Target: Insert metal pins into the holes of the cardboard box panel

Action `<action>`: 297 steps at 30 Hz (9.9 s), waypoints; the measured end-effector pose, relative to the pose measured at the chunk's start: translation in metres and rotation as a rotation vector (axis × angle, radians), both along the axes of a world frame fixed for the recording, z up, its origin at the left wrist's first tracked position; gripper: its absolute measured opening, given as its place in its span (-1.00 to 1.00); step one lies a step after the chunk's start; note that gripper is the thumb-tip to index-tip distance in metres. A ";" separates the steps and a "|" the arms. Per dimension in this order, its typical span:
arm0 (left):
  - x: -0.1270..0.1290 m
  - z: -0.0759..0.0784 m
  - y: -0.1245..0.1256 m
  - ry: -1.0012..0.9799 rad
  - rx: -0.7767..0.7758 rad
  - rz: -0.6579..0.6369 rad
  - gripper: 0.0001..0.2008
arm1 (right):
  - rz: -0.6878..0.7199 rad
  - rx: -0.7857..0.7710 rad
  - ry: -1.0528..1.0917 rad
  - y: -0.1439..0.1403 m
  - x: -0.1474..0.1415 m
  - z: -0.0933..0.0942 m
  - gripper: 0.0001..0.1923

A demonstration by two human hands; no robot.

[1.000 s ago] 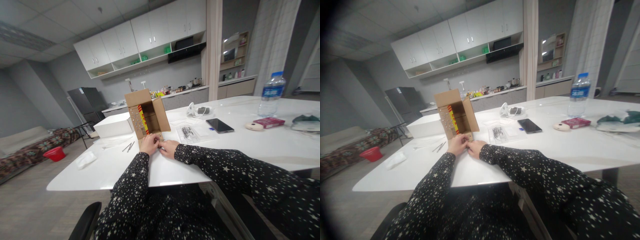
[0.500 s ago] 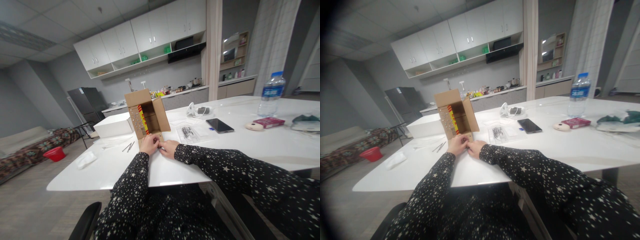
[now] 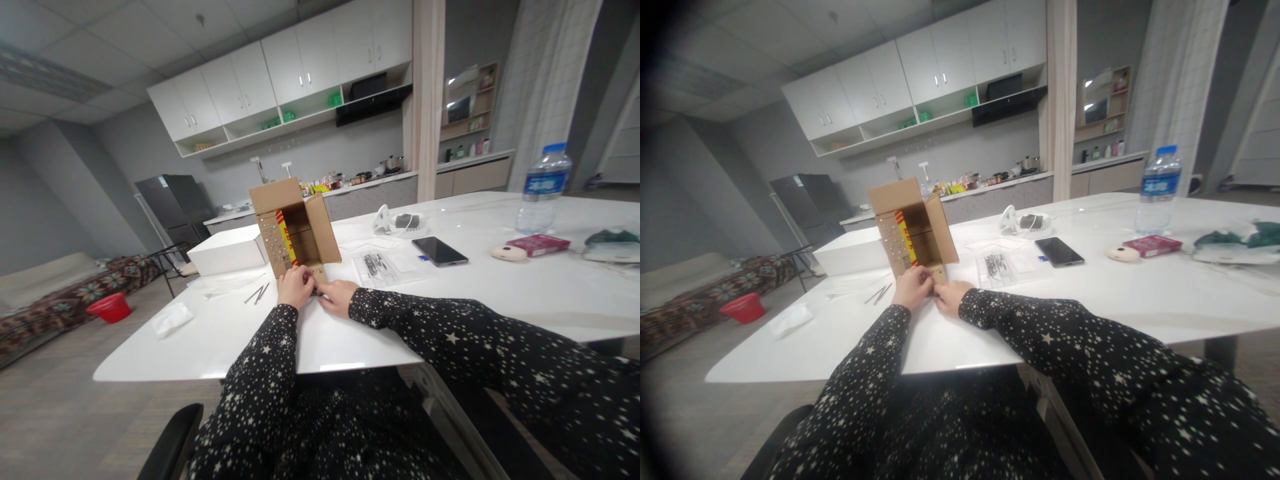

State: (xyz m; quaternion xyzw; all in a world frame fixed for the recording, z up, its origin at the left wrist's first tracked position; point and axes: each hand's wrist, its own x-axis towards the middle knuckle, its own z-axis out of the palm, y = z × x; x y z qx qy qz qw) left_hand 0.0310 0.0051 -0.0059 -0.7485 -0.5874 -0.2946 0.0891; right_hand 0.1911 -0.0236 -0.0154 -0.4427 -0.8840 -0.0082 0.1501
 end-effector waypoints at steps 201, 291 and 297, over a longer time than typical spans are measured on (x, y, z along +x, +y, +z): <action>-0.006 -0.001 0.004 0.188 -0.184 -0.239 -0.87 | 0.020 0.029 0.023 0.004 -0.001 -0.006 -0.70; -0.030 0.016 -0.001 -0.159 -0.009 0.299 -0.81 | -0.038 -0.025 -0.021 0.005 -0.002 -0.004 -0.70; -0.031 0.017 -0.002 -0.133 -0.018 0.309 -0.82 | -0.022 0.002 0.001 0.005 -0.001 -0.005 -0.70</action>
